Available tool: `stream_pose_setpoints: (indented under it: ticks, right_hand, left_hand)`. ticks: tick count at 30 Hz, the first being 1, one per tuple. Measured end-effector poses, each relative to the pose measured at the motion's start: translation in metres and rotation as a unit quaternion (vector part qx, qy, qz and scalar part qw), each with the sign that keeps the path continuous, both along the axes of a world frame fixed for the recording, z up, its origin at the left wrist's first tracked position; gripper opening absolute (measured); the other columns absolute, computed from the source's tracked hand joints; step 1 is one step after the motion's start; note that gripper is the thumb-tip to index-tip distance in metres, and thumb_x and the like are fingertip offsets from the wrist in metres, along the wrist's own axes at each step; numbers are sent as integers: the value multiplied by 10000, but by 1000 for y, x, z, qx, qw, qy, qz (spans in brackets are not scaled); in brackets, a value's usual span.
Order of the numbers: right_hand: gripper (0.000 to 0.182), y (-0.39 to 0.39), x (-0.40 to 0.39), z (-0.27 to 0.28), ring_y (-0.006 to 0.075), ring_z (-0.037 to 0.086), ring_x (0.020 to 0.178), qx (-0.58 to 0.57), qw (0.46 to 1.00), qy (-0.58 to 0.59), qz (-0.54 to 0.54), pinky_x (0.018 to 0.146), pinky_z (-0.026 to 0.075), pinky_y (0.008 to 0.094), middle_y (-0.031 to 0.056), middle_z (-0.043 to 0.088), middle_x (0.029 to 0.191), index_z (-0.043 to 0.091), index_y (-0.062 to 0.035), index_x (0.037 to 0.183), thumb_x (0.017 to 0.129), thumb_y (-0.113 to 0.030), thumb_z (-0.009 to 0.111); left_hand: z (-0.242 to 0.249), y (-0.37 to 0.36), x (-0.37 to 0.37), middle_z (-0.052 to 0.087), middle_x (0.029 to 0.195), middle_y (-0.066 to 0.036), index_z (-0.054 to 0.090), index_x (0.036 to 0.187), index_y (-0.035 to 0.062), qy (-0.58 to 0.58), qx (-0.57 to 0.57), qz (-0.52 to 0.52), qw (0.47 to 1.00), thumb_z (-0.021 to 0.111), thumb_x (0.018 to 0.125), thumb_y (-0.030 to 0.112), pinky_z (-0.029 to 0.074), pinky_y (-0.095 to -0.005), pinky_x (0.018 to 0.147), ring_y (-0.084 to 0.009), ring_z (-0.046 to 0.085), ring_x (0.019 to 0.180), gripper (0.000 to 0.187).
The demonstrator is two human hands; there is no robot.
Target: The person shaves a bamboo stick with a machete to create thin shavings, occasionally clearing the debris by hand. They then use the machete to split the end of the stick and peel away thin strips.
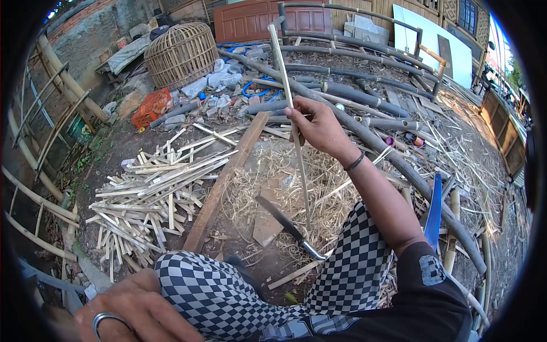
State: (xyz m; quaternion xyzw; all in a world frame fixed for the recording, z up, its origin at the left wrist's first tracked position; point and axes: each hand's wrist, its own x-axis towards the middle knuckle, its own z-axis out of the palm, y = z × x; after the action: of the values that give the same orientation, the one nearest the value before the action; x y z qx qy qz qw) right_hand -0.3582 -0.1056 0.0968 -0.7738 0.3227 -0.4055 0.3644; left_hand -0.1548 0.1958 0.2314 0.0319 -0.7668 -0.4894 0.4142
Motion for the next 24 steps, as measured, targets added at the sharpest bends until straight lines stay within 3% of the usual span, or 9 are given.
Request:
stream_pose_setpoints:
  ticks: [5,7,9,13,17,19,24]
  right_hand:
    - [237,-14,0,-12,112,707,737,-28,999,-22,-7,510,557,260,18,634,750,608,-6,968,1034,-231,577]
    - [232,-15,-1,-11,102,701,749,-55,998,0,-25,520,563,255,18,664,760,635,-5,977,1022,-229,598]
    - [203,-11,-2,-6,93,692,736,16,999,-22,-31,542,573,254,26,696,770,654,-13,940,986,-212,659]
    - [173,-7,-3,-1,86,684,725,9,999,-23,-37,567,583,252,37,718,788,676,-27,924,945,-194,714]
    - [263,-4,-2,3,96,691,720,17,994,-105,-16,616,581,270,60,728,800,702,4,984,905,-240,760]
    - [179,-1,-3,6,101,692,761,36,993,-108,-13,609,600,267,42,720,814,683,-17,972,958,-195,696]
    - [226,-10,-2,0,132,703,851,58,990,-127,-7,673,606,276,84,723,911,669,6,1057,1035,-191,561]
  left_hand:
    - [-3,-5,-1,528,944,-18,814,1023,204,10,-5,-17,1000,672,936,82,443,-311,524,-168,534,659,206]
    - [-12,-5,-3,494,918,-16,815,1021,223,45,-103,17,994,680,922,51,446,-309,524,-166,527,660,241]
    - [-17,-7,-1,524,926,-36,788,1006,173,60,-129,22,990,678,903,38,485,-323,517,-178,562,650,202]
    - [-30,-10,24,583,943,-77,733,977,72,97,-143,-26,985,674,867,11,564,-351,503,-202,632,630,139]
    - [-36,-7,27,627,955,-107,693,955,-4,110,-146,-72,981,671,840,-8,624,-372,492,-220,685,615,117]
    - [-16,-5,-5,538,956,-23,785,1118,260,38,-105,35,993,647,965,130,464,-325,529,-189,577,682,243]
    - [4,-3,6,564,983,-27,787,1116,252,-46,-34,-11,998,642,979,220,467,-326,532,-187,595,693,202]
